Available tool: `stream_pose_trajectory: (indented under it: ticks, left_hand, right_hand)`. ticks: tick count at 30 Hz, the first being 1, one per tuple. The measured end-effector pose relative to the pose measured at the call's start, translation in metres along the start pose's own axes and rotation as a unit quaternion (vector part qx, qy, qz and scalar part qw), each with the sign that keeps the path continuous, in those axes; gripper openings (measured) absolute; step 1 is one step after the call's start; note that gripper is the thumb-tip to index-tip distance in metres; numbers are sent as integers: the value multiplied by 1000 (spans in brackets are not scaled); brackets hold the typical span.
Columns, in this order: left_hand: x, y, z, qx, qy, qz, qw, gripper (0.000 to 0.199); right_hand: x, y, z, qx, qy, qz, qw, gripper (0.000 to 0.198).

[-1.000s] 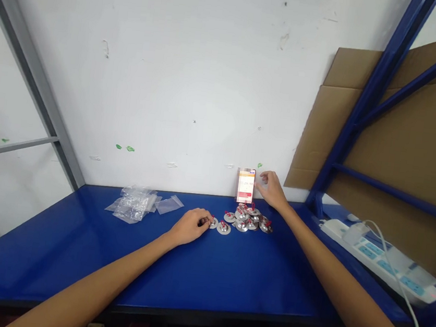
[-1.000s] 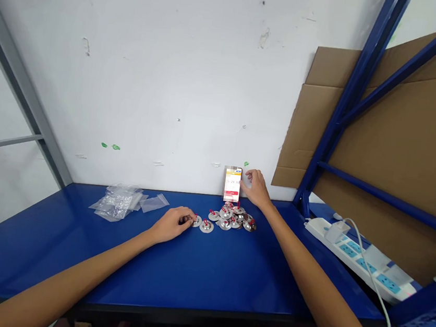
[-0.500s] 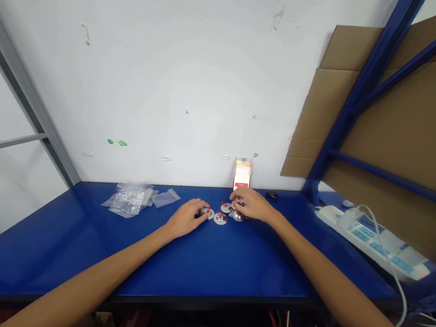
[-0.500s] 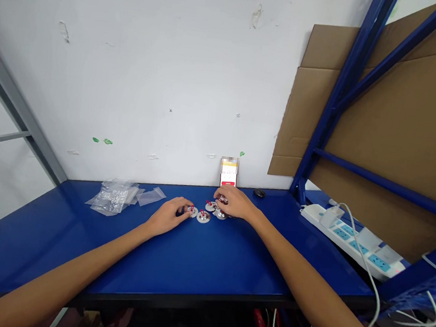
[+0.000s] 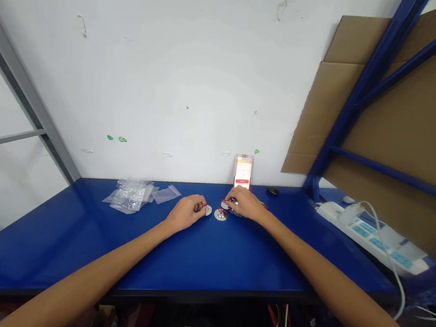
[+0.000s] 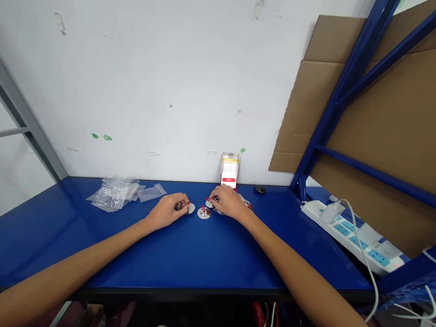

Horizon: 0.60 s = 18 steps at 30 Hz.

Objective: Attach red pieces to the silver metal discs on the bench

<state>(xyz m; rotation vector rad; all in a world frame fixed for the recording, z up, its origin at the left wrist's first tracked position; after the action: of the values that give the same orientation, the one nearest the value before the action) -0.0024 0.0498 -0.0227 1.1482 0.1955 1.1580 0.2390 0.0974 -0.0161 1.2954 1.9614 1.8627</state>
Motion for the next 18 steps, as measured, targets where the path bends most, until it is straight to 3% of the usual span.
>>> stream_pose_trajectory:
  ticks: [6,11,15,18]
  left_hand:
    - [0,1,-4,2,28,-12,1000,11]
    - [0,-1,-2,-37,23,-23,999,17]
    - [-1,-1,-3,-35,14,-10,999,26]
    - [-4,0,1,1,-3,6,1000,30]
  right_hand:
    - [-3,4,-12,1,-14,20,1000,11]
    - [0,16,-12,63,-17,30,997,13]
    - [-5,41,18,117,-54,80,988,25]
    - [-16,47,49,163,-98,67,979,35]
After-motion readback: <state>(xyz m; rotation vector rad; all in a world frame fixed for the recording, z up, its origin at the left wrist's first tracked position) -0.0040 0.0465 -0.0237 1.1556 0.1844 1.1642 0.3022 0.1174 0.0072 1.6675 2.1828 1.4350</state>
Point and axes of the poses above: each hand's wrist, its own x-axis towards the middle knuckle, its own y-axis out of the back of the hand, z = x × y, the point moved 4 cm from there along x, towards the middle knuckle, and after that the axes turned 1 degree about -z, right-handed, at the moved point
